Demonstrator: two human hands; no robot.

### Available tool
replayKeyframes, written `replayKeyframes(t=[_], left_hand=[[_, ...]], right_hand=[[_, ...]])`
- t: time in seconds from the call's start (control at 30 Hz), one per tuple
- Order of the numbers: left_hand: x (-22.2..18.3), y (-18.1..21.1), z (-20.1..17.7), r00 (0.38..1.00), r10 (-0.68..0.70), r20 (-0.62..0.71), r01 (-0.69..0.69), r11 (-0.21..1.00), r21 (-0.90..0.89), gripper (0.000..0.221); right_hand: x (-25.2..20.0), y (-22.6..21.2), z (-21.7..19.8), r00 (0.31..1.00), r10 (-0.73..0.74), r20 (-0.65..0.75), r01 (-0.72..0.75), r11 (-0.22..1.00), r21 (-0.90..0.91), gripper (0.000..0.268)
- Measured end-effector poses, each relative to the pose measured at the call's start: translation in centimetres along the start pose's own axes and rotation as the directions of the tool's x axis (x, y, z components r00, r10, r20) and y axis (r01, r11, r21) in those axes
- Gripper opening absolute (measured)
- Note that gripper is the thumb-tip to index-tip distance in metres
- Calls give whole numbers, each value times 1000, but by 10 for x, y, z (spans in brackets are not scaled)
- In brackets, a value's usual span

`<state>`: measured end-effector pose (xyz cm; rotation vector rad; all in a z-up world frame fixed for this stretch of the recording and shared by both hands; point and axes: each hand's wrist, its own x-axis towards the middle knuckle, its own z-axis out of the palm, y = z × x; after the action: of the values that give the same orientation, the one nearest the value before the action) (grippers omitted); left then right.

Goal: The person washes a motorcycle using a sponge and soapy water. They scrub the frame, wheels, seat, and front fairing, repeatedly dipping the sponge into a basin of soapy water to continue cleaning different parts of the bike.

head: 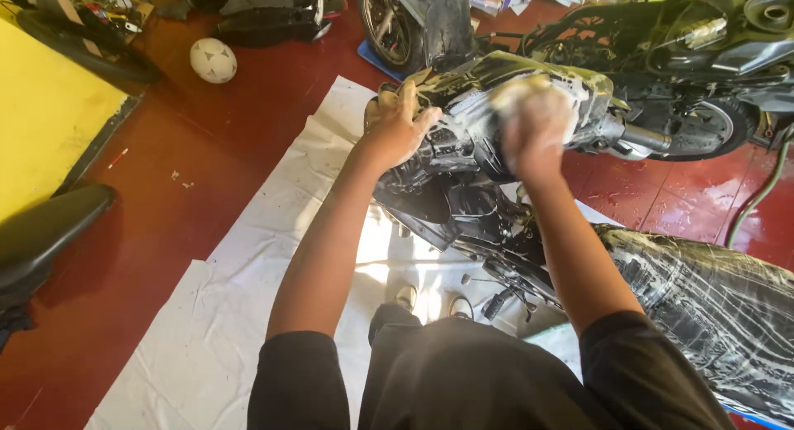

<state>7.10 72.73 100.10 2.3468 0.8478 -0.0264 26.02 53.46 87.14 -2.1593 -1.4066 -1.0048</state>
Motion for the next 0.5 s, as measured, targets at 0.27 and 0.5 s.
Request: replayKeyframes(t=[0.27,0.5], left_hand=[[8,-16,-30,927,150,343,-178,983,51,76],[-10,-15,-34,937,189,293,-156,979,-132,80]], right_hand=[[43,-41,-55,992,103,70,-110,988,111,26],[13,-70,-33,961,266,76,-274,954,124,11]])
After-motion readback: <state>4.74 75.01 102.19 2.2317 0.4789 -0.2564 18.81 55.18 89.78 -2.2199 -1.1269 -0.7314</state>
